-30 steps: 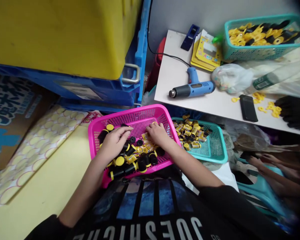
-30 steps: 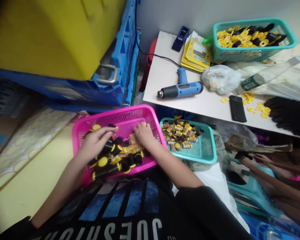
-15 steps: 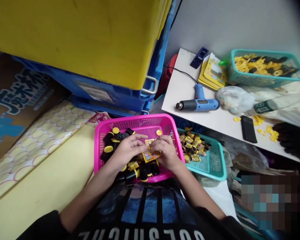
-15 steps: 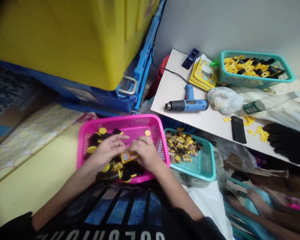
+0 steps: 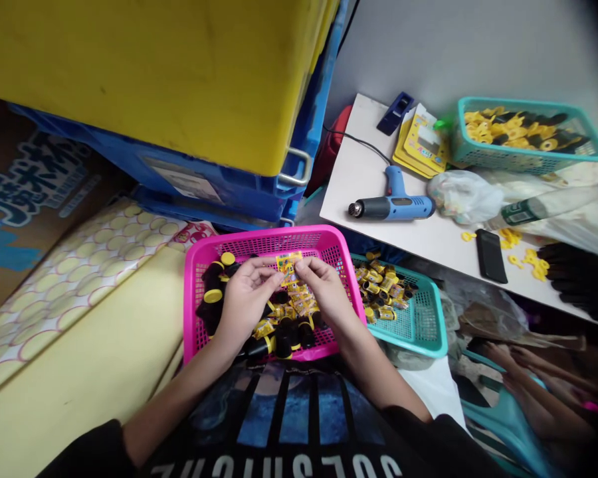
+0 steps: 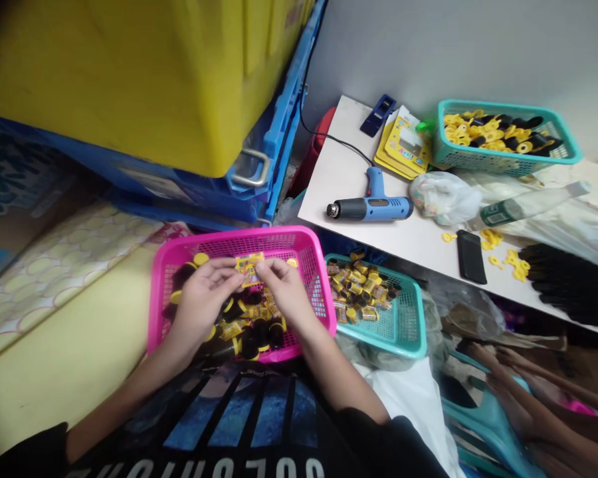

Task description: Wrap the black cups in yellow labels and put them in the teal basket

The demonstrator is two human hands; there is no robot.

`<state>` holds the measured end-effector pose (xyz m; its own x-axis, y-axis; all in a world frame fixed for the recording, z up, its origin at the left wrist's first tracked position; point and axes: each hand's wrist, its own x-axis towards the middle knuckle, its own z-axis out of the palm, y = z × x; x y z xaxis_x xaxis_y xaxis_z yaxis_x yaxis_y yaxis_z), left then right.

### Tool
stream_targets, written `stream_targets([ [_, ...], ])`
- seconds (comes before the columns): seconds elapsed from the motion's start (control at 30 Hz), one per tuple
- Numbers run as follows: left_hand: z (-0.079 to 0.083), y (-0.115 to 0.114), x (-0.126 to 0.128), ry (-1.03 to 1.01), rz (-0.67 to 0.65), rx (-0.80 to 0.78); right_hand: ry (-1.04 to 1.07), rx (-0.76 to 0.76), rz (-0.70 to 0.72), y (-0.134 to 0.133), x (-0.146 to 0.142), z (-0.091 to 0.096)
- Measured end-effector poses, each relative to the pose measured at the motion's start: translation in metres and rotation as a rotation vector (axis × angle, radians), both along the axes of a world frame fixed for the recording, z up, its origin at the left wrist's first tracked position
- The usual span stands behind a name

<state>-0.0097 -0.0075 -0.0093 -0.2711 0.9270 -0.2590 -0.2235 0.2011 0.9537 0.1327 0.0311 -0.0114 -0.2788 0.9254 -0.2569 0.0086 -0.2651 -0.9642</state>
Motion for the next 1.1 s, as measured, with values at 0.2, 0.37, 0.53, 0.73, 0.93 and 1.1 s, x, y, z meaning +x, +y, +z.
stream_targets([
  [0.2, 0.011, 0.020, -0.010, 0.052, -0.016, 0.039, -0.188, 0.241, -0.009, 0.016, -0.005, 0.008],
  [0.37, 0.007, 0.022, -0.029, 0.134, 0.092, 0.030, -0.491, 0.337, 0.296, 0.029, -0.007, -0.020],
  [0.53, -0.005, 0.017, -0.043, 0.111, 0.134, -0.059, -0.722, 0.433, 0.928, 0.034, -0.026, -0.070],
  [0.73, -0.011, 0.012, -0.050, -0.015, 0.076, -0.100, -0.799, 0.491, 0.877, 0.028, -0.035, -0.082],
  [0.93, -0.018, 0.015, -0.058, 0.158, 0.040, -0.189, -0.874, 0.391, 0.497, 0.022, -0.011, -0.044],
  [1.1, -0.009, 0.013, -0.058, 0.189, 0.001, -0.178, -0.240, 0.113, 0.230, 0.028, 0.013, -0.020],
])
